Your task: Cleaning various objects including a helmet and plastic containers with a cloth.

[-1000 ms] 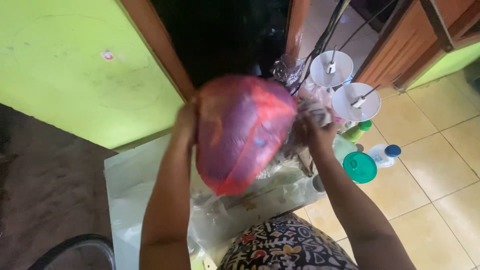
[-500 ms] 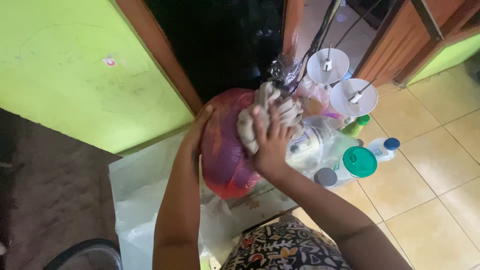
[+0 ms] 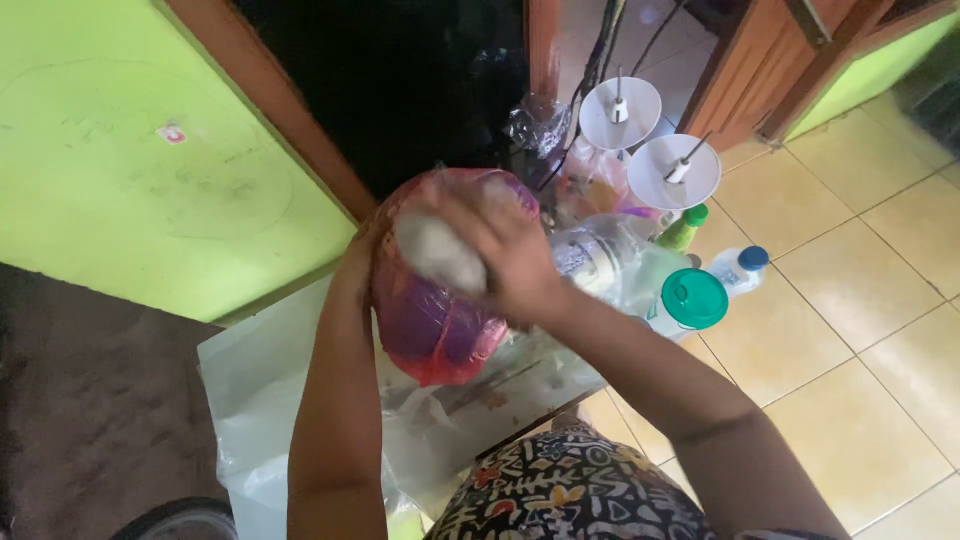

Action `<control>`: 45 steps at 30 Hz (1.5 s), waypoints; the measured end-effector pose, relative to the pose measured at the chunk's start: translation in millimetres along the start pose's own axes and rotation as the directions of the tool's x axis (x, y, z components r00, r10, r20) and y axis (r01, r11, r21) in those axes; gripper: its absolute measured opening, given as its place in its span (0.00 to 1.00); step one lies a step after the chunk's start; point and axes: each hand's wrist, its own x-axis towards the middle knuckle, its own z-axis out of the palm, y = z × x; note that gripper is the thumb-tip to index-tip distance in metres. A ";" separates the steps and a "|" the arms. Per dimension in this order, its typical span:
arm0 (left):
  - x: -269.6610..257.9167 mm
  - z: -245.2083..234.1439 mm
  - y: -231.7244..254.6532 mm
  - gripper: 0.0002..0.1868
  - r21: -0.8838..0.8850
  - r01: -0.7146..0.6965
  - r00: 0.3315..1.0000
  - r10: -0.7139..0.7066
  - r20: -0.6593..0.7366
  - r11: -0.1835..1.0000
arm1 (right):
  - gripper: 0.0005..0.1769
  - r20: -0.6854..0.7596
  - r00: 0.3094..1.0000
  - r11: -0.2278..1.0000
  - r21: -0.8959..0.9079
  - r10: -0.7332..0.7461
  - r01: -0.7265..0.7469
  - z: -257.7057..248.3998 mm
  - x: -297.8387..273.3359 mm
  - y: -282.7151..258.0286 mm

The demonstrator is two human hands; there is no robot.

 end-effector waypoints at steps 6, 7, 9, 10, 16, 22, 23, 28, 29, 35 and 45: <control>39.3 -30.2 -44.0 0.27 0.178 0.034 0.990 -0.008 -0.143 0.983 | 0.55 0.130 0.958 0.908 -0.372 0.257 -0.193 29.8 37.4 -10.7; 42.3 -30.8 -42.5 0.26 0.192 0.019 0.990 0.008 -0.139 0.981 | 0.53 0.118 0.962 0.892 -0.415 0.246 -0.177 35.2 26.9 -16.4; 52.0 -25.7 -38.0 0.24 0.199 -0.006 0.990 0.034 -0.138 0.980 | 0.50 0.110 0.969 0.875 -0.460 0.222 -0.149 40.1 8.2 -20.3; 49.4 -24.0 -40.6 0.26 0.148 -0.047 0.995 0.059 -0.077 0.988 | 0.50 0.131 0.972 0.850 -0.517 0.197 -0.102 42.0 -4.8 -25.1; -2.1 14.6 -10.3 0.31 0.025 -0.052 0.997 0.054 -0.054 0.998 | 0.53 0.453 0.887 0.869 -0.470 0.090 0.152 50.3 -78.6 -31.2; -6.7 5.4 -21.6 0.34 0.066 0.004 0.991 0.005 -0.136 0.998 | 0.55 0.353 0.932 0.939 -0.342 0.089 0.040 18.5 -29.9 32.3; -7.9 4.6 -24.1 0.34 0.090 -0.008 0.990 0.020 -0.142 0.996 | 0.55 0.207 0.969 0.918 -0.394 0.132 -0.041 11.0 -13.9 45.4; -3.5 -0.4 -38.0 0.31 0.156 -0.150 0.974 0.173 -0.145 0.976 | 0.39 0.061 0.899 0.875 0.212 0.434 -0.436 40.1 -44.9 131.4; -3.9 0.4 -38.9 0.30 0.142 -0.185 0.969 0.204 -0.139 0.972 | 0.35 0.099 0.815 0.700 0.459 0.571 -0.547 52.9 -60.3 148.8; -8.8 9.4 -34.6 0.31 -0.083 -0.119 0.973 0.099 -0.208 0.989 | 0.51 0.331 0.426 -0.109 0.877 0.842 -0.467 92.9 -111.9 144.1; -29.2 -4.7 -34.3 0.35 -0.444 -0.114 0.990 0.138 0.020 0.889 | 0.49 -0.012 0.573 0.443 0.648 0.819 -0.620 134.9 -170.0 43.8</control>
